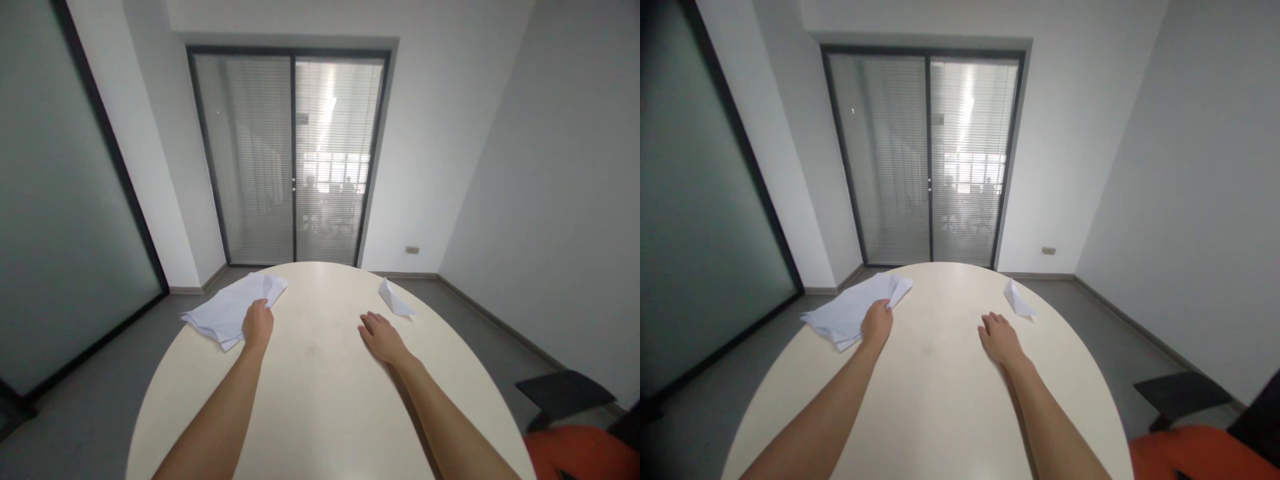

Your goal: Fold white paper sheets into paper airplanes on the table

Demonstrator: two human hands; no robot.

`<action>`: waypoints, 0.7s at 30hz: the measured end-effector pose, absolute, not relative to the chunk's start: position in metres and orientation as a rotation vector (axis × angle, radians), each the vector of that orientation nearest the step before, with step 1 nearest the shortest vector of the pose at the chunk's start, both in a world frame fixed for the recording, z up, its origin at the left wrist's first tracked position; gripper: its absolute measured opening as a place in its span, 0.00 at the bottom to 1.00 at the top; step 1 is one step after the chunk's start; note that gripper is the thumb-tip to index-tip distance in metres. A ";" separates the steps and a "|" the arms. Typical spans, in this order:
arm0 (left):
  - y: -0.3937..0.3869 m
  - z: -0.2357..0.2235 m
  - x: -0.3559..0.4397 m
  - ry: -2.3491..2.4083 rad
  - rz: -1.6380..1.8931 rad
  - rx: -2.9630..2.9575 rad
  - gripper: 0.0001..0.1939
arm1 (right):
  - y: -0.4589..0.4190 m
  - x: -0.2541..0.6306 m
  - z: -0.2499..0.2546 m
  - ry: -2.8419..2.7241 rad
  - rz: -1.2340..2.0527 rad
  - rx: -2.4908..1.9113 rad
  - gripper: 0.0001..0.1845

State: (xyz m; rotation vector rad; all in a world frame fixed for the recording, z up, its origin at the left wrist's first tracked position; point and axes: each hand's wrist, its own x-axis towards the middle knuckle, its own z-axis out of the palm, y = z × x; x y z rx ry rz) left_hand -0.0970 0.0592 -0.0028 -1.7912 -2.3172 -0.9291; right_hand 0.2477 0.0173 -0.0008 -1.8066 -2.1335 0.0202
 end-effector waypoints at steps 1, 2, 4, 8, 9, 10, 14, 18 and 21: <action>0.059 -0.001 -0.096 -2.300 -0.941 -1.785 0.17 | 0.017 0.247 0.000 -2.135 0.019 -1.810 0.25; 0.058 0.001 -0.094 -2.272 -0.962 -1.770 0.18 | 0.017 0.247 0.000 -2.137 0.016 -1.814 0.25; 0.056 0.007 -0.091 -2.187 -1.030 -1.718 0.19 | 0.016 0.247 0.001 -2.141 0.006 -1.825 0.24; 0.046 0.023 -0.078 -2.024 -1.129 -1.718 0.20 | 0.015 0.246 0.002 -2.147 0.002 -1.834 0.25; 0.043 0.027 -0.074 -1.981 -1.128 -1.780 0.19 | 0.015 0.246 0.002 -2.145 0.004 -1.835 0.25; 0.040 0.029 -0.069 -1.935 -1.121 -1.863 0.19 | 0.015 0.246 0.002 -2.141 0.008 -1.835 0.25; 0.028 0.036 -0.045 -1.843 -1.037 -2.159 0.17 | 0.016 0.247 0.001 -2.104 0.047 -1.813 0.23; 0.018 0.036 -0.020 -1.708 -0.971 -2.412 0.13 | 0.017 0.247 0.004 -1.921 0.149 -1.819 0.24; 0.010 0.032 -0.004 -1.569 -0.865 -2.616 0.12 | 0.015 0.246 0.012 -1.681 0.195 -1.832 0.25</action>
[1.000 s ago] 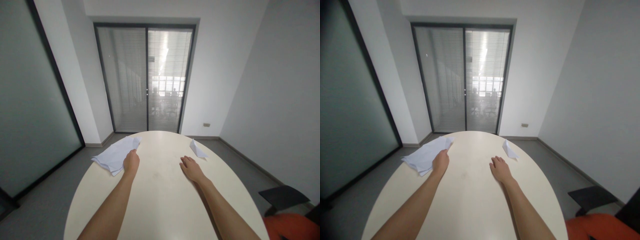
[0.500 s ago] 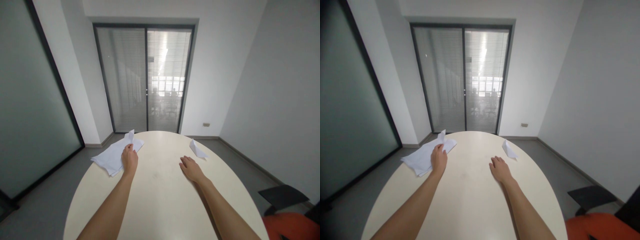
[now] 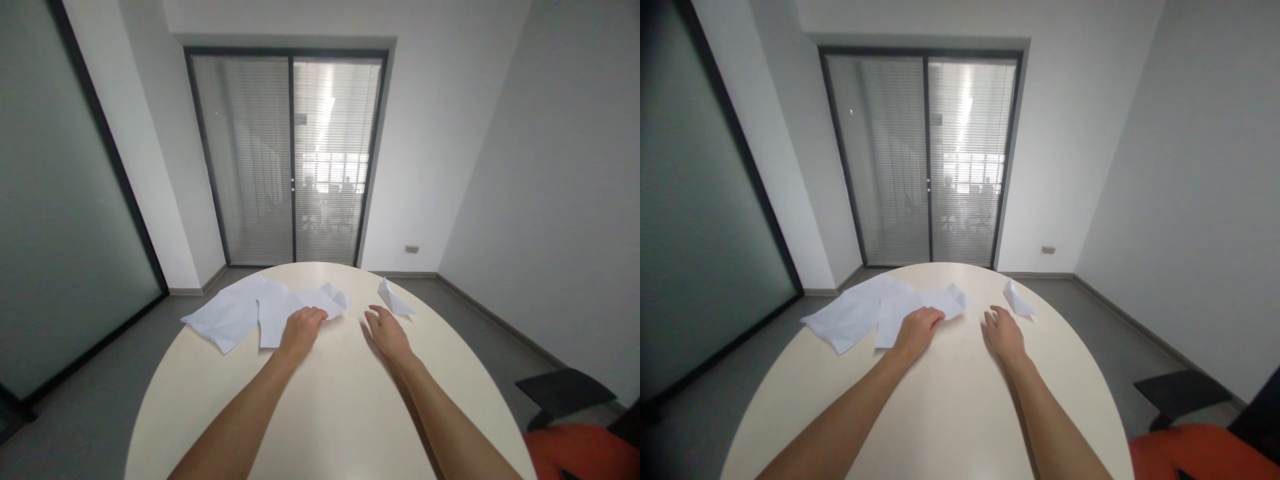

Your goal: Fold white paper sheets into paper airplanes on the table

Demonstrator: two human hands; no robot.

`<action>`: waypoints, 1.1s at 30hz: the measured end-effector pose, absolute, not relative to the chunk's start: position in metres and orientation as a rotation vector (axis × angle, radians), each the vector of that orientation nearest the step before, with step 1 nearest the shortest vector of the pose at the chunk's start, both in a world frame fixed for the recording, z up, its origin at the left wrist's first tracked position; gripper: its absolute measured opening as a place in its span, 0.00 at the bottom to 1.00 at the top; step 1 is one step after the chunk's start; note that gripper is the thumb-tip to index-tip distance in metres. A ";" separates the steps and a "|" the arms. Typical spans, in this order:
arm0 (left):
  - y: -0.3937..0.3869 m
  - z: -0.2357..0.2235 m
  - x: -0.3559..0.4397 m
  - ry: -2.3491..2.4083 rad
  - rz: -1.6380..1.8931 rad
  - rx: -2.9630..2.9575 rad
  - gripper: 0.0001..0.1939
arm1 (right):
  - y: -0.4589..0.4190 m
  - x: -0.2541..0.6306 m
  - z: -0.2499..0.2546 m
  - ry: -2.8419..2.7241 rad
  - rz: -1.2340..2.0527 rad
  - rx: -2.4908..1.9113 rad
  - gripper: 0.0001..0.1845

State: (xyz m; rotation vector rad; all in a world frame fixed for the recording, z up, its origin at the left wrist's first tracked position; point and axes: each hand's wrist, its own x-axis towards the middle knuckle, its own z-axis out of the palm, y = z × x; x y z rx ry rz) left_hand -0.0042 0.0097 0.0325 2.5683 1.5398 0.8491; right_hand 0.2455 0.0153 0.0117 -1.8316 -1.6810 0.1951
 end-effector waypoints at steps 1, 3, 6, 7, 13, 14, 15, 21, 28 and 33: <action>0.006 0.031 0.000 1.447 0.795 2.622 0.12 | 0.015 0.245 0.016 -1.623 0.180 -1.813 0.25; -0.002 0.029 0.010 1.205 0.693 2.747 0.11 | 0.013 0.242 0.025 -1.556 0.085 -1.737 0.26; -0.017 0.028 0.023 0.882 0.557 2.849 0.11 | 0.009 0.232 0.036 -1.625 -0.005 -1.558 0.25; -0.022 0.027 0.027 0.828 0.544 2.863 0.11 | 0.008 0.227 0.037 -1.681 0.016 -1.516 0.24; -0.029 0.030 0.038 0.901 0.615 2.836 0.10 | -0.001 0.201 0.014 -2.089 0.136 -1.619 0.25; -0.026 0.030 0.036 1.038 0.641 2.790 0.10 | -0.003 0.199 0.009 -2.143 0.131 -1.661 0.26; -0.022 0.029 0.033 1.205 0.662 2.720 0.11 | -0.004 0.197 0.005 -2.200 0.133 -1.697 0.28; 0.002 0.003 0.012 1.734 0.642 2.434 0.27 | -0.014 0.183 0.011 -2.309 0.153 -1.691 0.30; 0.000 -0.006 0.017 1.476 0.472 2.538 0.31 | -0.015 0.171 0.011 -2.338 0.337 -1.507 0.30; -0.001 -0.005 0.019 1.527 0.485 2.506 0.29 | -0.007 0.178 0.006 -2.336 0.356 -1.631 0.34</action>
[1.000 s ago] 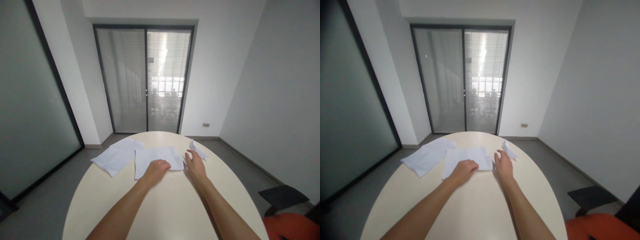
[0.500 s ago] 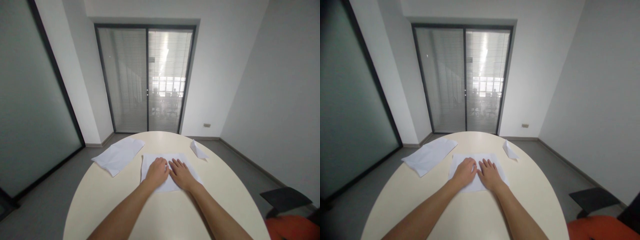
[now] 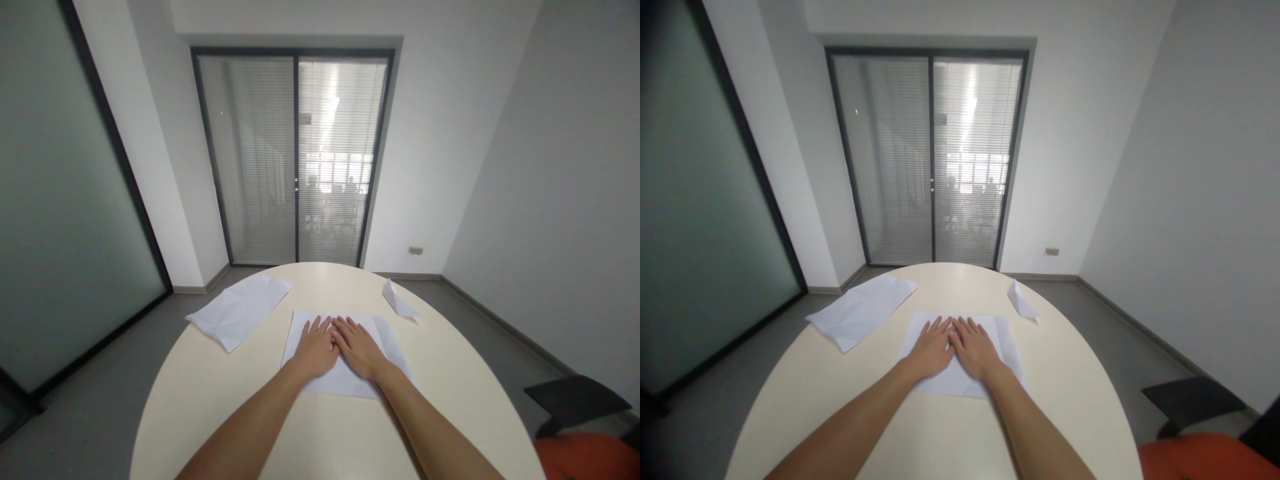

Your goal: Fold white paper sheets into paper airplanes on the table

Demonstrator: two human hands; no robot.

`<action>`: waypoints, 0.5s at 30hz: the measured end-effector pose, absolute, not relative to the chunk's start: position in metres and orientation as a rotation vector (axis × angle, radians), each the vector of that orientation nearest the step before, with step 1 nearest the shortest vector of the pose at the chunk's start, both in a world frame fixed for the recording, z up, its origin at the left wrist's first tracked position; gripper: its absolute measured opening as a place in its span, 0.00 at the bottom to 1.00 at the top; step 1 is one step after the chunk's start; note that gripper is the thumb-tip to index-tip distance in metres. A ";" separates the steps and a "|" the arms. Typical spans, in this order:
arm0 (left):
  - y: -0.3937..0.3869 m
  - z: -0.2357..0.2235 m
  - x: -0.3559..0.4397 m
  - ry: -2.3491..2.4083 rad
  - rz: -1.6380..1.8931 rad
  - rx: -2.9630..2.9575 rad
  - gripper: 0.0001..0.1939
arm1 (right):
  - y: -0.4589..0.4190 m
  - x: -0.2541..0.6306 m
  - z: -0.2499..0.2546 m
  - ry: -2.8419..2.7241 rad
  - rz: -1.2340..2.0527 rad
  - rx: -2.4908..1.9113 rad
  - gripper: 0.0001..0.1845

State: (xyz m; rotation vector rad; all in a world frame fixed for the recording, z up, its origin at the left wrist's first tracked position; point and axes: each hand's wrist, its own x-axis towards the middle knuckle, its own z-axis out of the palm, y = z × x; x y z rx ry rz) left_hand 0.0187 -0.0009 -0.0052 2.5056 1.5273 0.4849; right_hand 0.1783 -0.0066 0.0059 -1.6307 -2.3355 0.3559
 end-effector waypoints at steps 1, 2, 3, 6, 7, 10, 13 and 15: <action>0.000 -0.006 0.018 1.559 0.490 2.499 0.28 | -0.004 0.181 0.005 -2.326 0.327 -1.684 0.34; 0.000 -0.007 0.017 1.599 0.489 2.493 0.28 | -0.002 0.183 0.004 -2.311 0.293 -1.746 0.34; 0.001 -0.008 0.017 1.645 0.482 2.486 0.29 | -0.001 0.185 0.003 -2.282 0.261 -1.814 0.34; 0.004 -0.011 0.014 1.793 0.449 2.448 0.31 | 0.003 0.192 0.000 -2.183 0.176 -1.976 0.35; 0.005 -0.011 0.013 1.839 0.436 2.431 0.31 | 0.004 0.194 -0.001 -2.152 0.156 -2.020 0.35; 0.009 -0.013 0.010 1.967 0.386 2.365 0.32 | 0.005 0.200 -0.001 -2.108 0.120 -2.098 0.35; 0.011 -0.013 0.009 2.033 0.348 2.330 0.34 | 0.006 0.203 0.000 -2.130 0.116 -2.086 0.35; 0.010 -0.011 0.009 2.041 0.348 2.344 0.35 | 0.005 0.203 0.002 -2.146 0.124 -2.056 0.34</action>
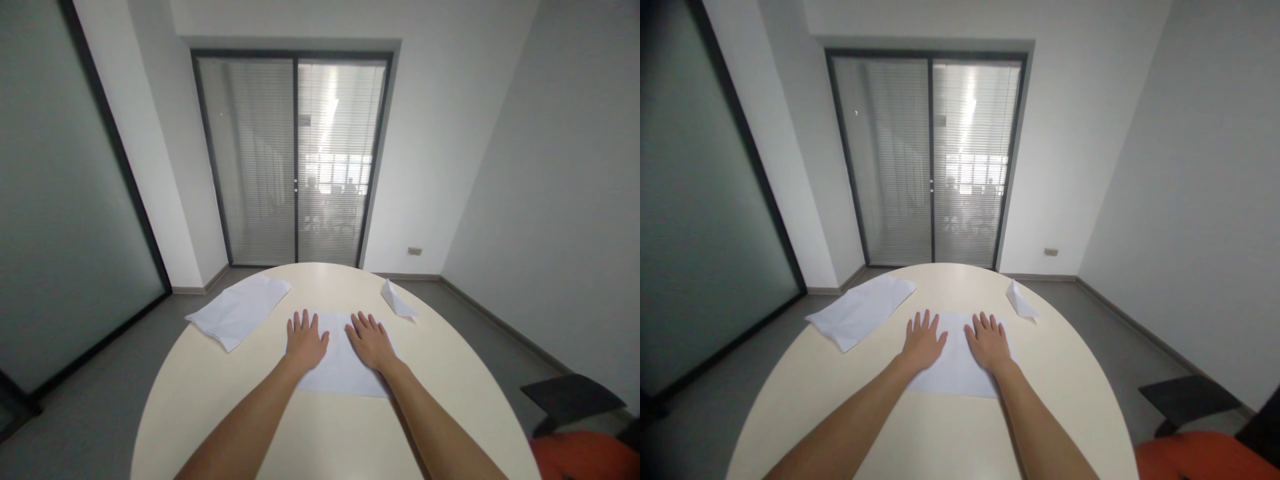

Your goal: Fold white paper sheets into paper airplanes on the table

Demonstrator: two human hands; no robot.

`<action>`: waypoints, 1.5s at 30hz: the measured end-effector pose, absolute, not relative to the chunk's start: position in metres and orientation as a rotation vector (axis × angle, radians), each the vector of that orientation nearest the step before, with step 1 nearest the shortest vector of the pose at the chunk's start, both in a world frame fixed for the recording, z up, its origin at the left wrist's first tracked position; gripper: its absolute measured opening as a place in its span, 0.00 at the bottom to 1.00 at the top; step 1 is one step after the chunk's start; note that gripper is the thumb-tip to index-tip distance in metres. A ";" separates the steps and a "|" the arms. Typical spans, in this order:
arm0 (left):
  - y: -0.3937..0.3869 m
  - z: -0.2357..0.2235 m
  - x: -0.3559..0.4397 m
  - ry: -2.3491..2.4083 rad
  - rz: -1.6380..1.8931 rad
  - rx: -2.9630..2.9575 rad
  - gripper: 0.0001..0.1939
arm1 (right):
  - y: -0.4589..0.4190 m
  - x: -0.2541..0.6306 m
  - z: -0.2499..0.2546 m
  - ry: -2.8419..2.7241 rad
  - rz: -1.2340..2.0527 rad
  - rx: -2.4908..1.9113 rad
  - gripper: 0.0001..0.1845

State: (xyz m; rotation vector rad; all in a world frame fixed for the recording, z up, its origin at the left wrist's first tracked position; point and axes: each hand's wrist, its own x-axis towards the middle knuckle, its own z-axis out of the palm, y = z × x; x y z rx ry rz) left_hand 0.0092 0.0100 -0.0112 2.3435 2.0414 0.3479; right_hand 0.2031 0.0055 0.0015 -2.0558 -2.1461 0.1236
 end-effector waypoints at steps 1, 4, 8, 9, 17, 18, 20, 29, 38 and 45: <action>0.009 -0.010 0.009 2.016 0.360 2.376 0.35 | 0.005 0.203 0.002 -2.153 0.128 -2.041 0.33; 0.006 -0.006 0.008 1.767 0.383 2.551 0.31 | 0.006 0.203 0.003 -2.171 0.131 -2.004 0.32; 0.005 -0.004 0.005 1.607 0.310 2.583 0.29 | 0.008 0.205 0.002 -2.173 0.124 -1.983 0.31; 0.005 -0.004 0.005 1.639 0.304 2.561 0.30 | 0.008 0.205 0.002 -2.163 0.115 -1.988 0.31; 0.008 -0.013 0.008 1.805 0.352 2.483 0.32 | -0.005 0.190 0.014 -2.260 0.036 -1.681 0.27; 0.009 -0.013 0.008 1.803 0.359 2.488 0.31 | -0.008 0.186 0.015 -2.282 0.087 -1.631 0.28; 0.009 -0.013 0.009 1.797 0.360 2.492 0.31 | -0.011 0.180 0.014 -2.339 0.197 -1.594 0.30; 0.014 -0.012 0.004 1.933 0.323 2.378 0.32 | 0.010 0.207 0.001 -2.199 0.174 -2.036 0.35; 0.021 -0.013 -0.009 2.019 0.341 2.332 0.33 | 0.011 0.212 0.005 -2.109 0.073 -1.962 0.30; 0.025 -0.010 -0.011 2.205 0.329 2.183 0.31 | 0.000 0.194 0.009 -2.198 0.149 -1.854 0.34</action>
